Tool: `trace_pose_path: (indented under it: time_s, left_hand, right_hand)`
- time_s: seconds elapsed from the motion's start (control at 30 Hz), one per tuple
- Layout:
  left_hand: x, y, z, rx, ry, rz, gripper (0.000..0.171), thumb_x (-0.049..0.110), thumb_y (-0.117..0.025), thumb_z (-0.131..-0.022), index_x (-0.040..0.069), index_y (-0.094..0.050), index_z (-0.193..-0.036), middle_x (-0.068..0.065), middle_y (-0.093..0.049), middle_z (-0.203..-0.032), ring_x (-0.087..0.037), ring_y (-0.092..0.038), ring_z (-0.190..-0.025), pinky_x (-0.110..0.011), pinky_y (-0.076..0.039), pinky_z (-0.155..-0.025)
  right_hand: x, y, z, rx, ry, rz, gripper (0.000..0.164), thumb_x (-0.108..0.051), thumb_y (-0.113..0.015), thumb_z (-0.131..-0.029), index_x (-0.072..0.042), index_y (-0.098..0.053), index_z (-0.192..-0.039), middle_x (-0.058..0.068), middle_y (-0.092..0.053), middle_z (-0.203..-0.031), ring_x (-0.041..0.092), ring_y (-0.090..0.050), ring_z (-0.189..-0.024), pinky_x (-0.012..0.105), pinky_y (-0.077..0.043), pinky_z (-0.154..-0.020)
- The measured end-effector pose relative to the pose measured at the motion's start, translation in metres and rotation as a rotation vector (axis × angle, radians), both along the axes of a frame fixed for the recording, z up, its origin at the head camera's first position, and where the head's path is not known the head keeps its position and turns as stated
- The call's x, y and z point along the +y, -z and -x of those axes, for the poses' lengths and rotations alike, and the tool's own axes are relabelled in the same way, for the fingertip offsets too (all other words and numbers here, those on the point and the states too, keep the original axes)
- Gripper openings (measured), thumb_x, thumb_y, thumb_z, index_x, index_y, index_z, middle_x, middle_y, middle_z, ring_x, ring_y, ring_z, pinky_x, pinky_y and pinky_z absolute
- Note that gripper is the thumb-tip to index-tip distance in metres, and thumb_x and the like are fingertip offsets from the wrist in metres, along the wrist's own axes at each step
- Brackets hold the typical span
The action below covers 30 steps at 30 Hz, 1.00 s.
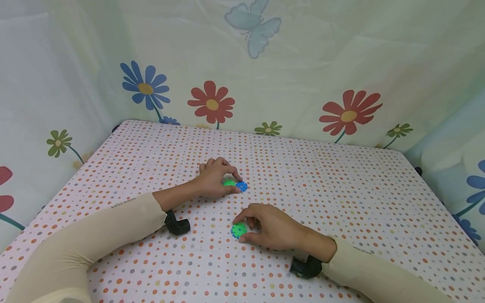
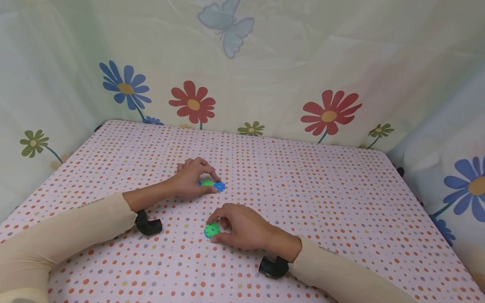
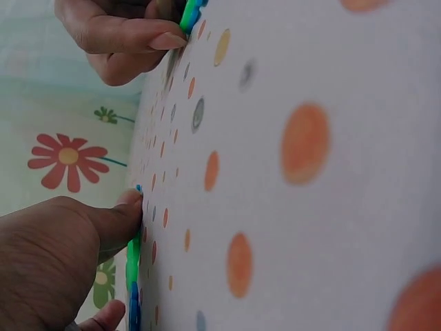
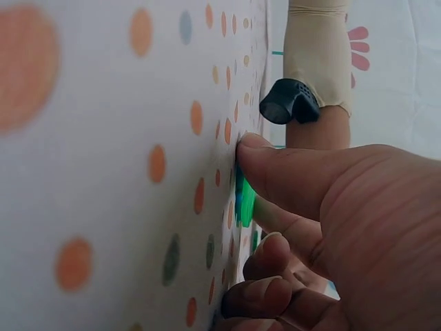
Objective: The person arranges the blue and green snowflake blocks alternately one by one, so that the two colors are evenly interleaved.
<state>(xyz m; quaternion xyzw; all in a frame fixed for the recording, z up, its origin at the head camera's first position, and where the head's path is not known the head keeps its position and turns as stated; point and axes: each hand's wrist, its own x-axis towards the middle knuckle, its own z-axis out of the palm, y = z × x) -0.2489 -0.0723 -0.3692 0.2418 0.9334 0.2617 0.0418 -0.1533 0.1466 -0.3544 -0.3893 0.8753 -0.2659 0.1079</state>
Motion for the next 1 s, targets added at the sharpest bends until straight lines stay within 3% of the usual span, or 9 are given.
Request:
trace_pose_path:
  time_s: [0.5,0.83,1.0]
  left_hand:
    - [-0.0015,-0.0009,-0.0016,-0.004,-0.010,-0.023,0.017,0.046,-0.075,-0.085,0.037,-0.070,-0.100,-0.004,-0.048,-0.131,-0.030,-0.038,-0.119,-0.052,-0.022,-0.094]
    - [-0.0002,0.0003,-0.0019,-0.005,-0.012,-0.017,0.017,0.045,-0.074,-0.086,0.037,-0.070,-0.100,-0.004,-0.048,-0.130,-0.029,-0.038,-0.120,-0.053,-0.023,-0.095]
    - [-0.0002,-0.0003,-0.0025,-0.003,-0.009,-0.026,0.017,0.044,-0.074,-0.086,0.037,-0.071,-0.100,-0.004,-0.048,-0.130,-0.029,-0.037,-0.120,-0.052,-0.022,-0.094]
  right_hand:
    - [-0.0024,-0.0012,0.0015,0.018,0.013,-0.018,0.028,-0.031,-0.079,-0.084,-0.022,-0.070,-0.109,-0.009,-0.054,-0.082,0.004,-0.045,-0.068,0.018,-0.040,-0.062]
    - [-0.0020,-0.0002,0.0022,0.054,0.050,-0.036,0.028,-0.038,-0.078,-0.084,-0.024,-0.070,-0.108,-0.012,-0.057,-0.094,0.005,-0.048,-0.073,0.020,-0.043,-0.065]
    - [-0.0013,-0.0031,0.0046,0.045,0.065,-0.032,0.030,-0.035,-0.077,-0.086,-0.022,-0.068,-0.111,-0.013,-0.060,-0.095,0.003,-0.048,-0.068,0.021,-0.043,-0.063]
